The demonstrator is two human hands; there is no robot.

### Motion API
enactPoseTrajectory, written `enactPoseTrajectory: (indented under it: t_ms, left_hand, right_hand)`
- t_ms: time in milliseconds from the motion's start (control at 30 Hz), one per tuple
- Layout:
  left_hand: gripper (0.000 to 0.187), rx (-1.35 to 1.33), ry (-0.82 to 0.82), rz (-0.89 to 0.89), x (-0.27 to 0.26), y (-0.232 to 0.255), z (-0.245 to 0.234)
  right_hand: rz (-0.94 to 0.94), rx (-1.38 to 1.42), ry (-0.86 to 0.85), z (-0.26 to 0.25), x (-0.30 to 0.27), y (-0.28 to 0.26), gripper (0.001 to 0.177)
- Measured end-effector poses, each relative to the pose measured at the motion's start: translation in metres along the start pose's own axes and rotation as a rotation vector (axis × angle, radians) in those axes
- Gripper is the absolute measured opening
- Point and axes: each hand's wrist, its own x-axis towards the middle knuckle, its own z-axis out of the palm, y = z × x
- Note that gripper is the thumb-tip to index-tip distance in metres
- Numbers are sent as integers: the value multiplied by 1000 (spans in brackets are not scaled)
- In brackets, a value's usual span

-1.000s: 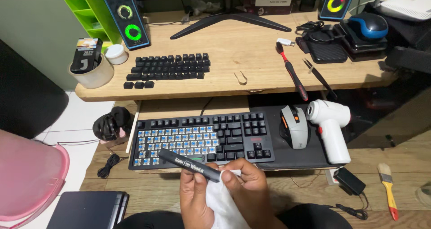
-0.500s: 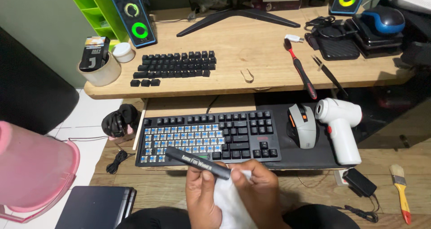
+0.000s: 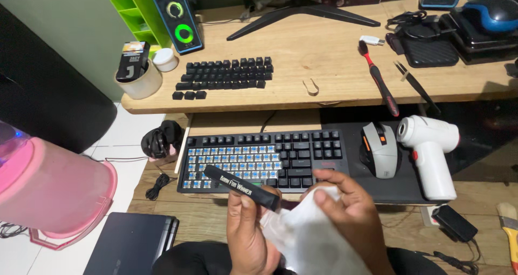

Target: The person sits on the floor and cleans individual black keyboard keycaps using a white wipe. They pick up keycaps from a wooden desk, wipe them thoroughly, and place them back onto the keyboard base.

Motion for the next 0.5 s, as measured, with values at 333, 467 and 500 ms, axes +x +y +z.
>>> enactPoseTrajectory:
  t_ms: [333,467,500]
  left_hand:
    - [27,405,-45,12,-8,-16,-27]
    - [21,813,-245,170,-2,6,-17]
    - [21,1159,-445,369,7,23,-14]
  right_hand:
    - [-752,-130,-215,9,-7,45,19]
    - [-434,-125,210,-11,22,24,12]
    - [-348,-9,193,-19,30,12,13]
